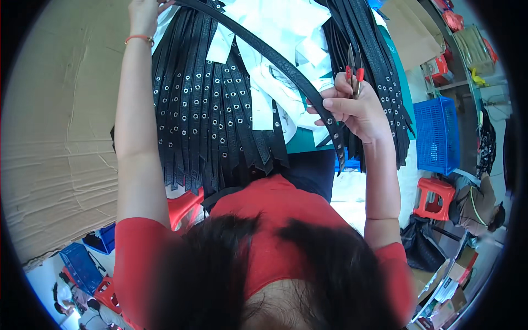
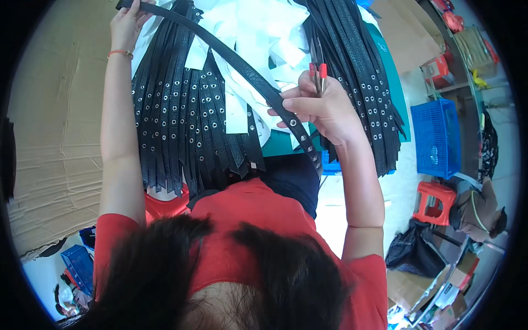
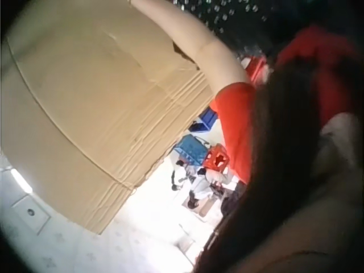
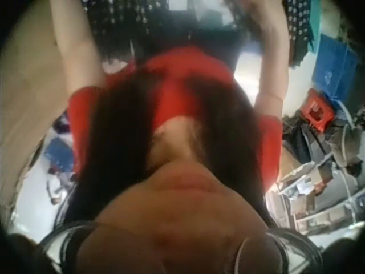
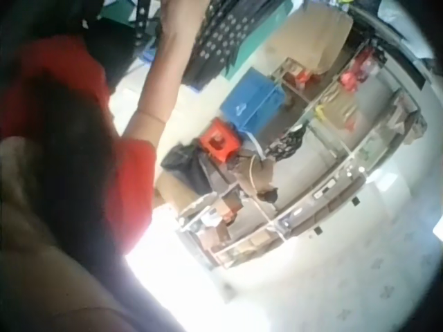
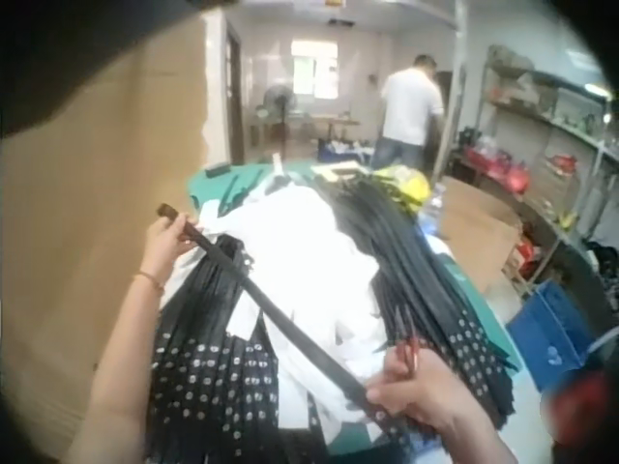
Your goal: Trimming excess white paper or protective material from black grommet belts using small cutters.
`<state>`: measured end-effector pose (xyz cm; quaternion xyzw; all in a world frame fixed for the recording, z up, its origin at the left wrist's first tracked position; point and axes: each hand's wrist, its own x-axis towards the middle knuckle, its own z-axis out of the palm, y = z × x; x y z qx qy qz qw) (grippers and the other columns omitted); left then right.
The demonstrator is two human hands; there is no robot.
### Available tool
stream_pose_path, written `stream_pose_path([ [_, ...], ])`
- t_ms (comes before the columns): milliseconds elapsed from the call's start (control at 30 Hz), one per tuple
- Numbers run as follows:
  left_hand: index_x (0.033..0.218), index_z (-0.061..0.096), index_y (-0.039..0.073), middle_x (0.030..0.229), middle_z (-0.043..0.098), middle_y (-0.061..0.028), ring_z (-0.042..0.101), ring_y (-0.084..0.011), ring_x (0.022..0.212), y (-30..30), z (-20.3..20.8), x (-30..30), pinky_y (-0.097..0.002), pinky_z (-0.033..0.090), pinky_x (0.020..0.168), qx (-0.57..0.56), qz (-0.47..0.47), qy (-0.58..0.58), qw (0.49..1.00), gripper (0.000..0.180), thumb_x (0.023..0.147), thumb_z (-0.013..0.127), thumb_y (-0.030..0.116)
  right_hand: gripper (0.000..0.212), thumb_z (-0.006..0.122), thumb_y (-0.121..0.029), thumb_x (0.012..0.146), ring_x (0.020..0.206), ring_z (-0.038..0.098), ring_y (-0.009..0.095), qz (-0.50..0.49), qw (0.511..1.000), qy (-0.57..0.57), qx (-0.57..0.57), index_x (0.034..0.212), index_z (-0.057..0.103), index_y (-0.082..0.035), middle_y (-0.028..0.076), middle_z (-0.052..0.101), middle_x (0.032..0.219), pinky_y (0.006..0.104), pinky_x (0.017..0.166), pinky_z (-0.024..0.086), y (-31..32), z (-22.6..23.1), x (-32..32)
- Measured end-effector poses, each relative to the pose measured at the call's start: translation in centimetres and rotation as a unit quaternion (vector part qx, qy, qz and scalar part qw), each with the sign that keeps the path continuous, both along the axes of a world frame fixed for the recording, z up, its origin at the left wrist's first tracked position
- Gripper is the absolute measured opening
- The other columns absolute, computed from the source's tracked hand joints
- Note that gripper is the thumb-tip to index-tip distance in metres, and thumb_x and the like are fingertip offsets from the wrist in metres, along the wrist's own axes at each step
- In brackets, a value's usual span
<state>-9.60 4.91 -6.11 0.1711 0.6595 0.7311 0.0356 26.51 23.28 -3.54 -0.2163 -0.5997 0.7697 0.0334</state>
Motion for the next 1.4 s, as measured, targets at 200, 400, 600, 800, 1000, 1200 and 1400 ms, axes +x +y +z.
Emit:
stream_pose_path([
  [200, 0.104, 0.051, -0.009, 0.081, 0.061, -0.0101, 0.058, -0.0134, 0.067, -1.4, -5.3, 4.1, -0.023, 0.047, 0.064, -0.139, 0.181, 0.291, 0.929, 0.052, 0.076, 0.07, 0.031, 0.036, 0.06, 0.011, 0.069, 0.077, 0.067, 0.029, -0.006, 1.0, 0.008, -0.001, 0.066, 0.031, -0.012, 0.022, 0.063, 0.079, 0.0207, 0.05, 0.047, -1.1, -0.8, -2.0],
  [400, 0.107, 0.05, -0.007, 0.088, 0.058, -0.0102, 0.054, -0.0077, 0.059, -2.5, -4.6, 18.3, -0.0161, 0.031, 0.041, -0.077, -0.17, -0.256, 0.949, 0.047, 0.084, 0.062, 0.031, 0.038, 0.06, 0.012, 0.067, 0.076, 0.066, 0.031, -0.021, 0.999, -0.011, -0.022, 0.071, 0.031, -0.012, 0.023, 0.063, 0.08, 0.0398, 0.06, 0.057, -2.7, -1.6, -3.3],
  [600, 0.098, 0.053, -0.004, 0.074, 0.053, -0.0028, 0.045, -0.0051, 0.055, -2.2, -5.8, 16.5, -0.0171, 0.028, 0.042, 0.08, -0.219, -0.312, 0.921, 0.034, 0.092, 0.051, 0.029, 0.037, 0.058, 0.013, 0.069, 0.074, 0.066, 0.03, -0.022, 1.0, -0.015, 0.001, 0.071, 0.03, -0.011, 0.022, 0.063, 0.076, 0.0372, 0.059, 0.057, -4.2, -2.8, -4.1],
  [800, 0.076, 0.052, 0.004, 0.053, 0.035, 0.0082, 0.028, -0.0008, 0.043, -5.8, -5.9, 14.6, -0.0161, 0.019, 0.041, -0.046, -0.258, -0.289, 0.921, 0.028, 0.093, 0.047, 0.025, 0.033, 0.056, 0.012, 0.072, 0.072, 0.066, 0.027, -0.047, 0.987, -0.028, 0.15, 0.07, 0.031, -0.009, 0.02, 0.062, 0.079, 0.0362, 0.062, 0.057, -3.8, -4.5, -5.1],
  [1000, 0.077, 0.056, 0.004, 0.054, 0.038, 0.0078, 0.03, -0.0003, 0.045, -8.3, -9.1, 13.5, -0.017, 0.022, 0.041, -0.166, -0.204, -0.132, 0.956, 0.025, 0.092, 0.047, 0.022, 0.023, 0.062, 0.001, 0.078, 0.063, 0.05, 0.005, -0.015, 0.944, -0.068, 0.324, 0.075, 0.041, -0.006, 0.005, 0.057, 0.071, 0.0177, 0.055, 0.04, -5.6, -6.4, -6.5],
  [1200, 0.087, 0.06, 0.001, 0.058, 0.048, 0.0002, 0.043, -0.0045, 0.052, -9.1, -9.1, 14.9, -0.0201, 0.034, 0.049, -0.201, -0.162, -0.055, 0.965, 0.022, 0.092, 0.046, 0.017, 0.034, 0.042, -0.037, 0.093, 0.046, 0.029, 0.001, 0.068, 0.967, -0.047, 0.24, 0.078, 0.046, -0.007, -0.005, 0.037, 0.057, 0.0153, 0.041, 0.024, -8.2, -4.5, -9.4],
  [1400, 0.088, 0.06, -0.002, 0.062, 0.055, -0.0057, 0.048, -0.0083, 0.057, -9.8, -8.5, 15.0, -0.0236, 0.039, 0.054, -0.197, -0.144, 0.015, 0.97, 0.019, 0.09, 0.047, 0.012, 0.023, 0.068, -0.013, 0.076, 0.06, 0.045, 0.005, 0.087, 0.922, -0.076, 0.37, 0.08, 0.047, -0.005, -0.001, 0.048, 0.071, 0.0195, 0.053, 0.036, -10.7, -5.1, -12.9],
])
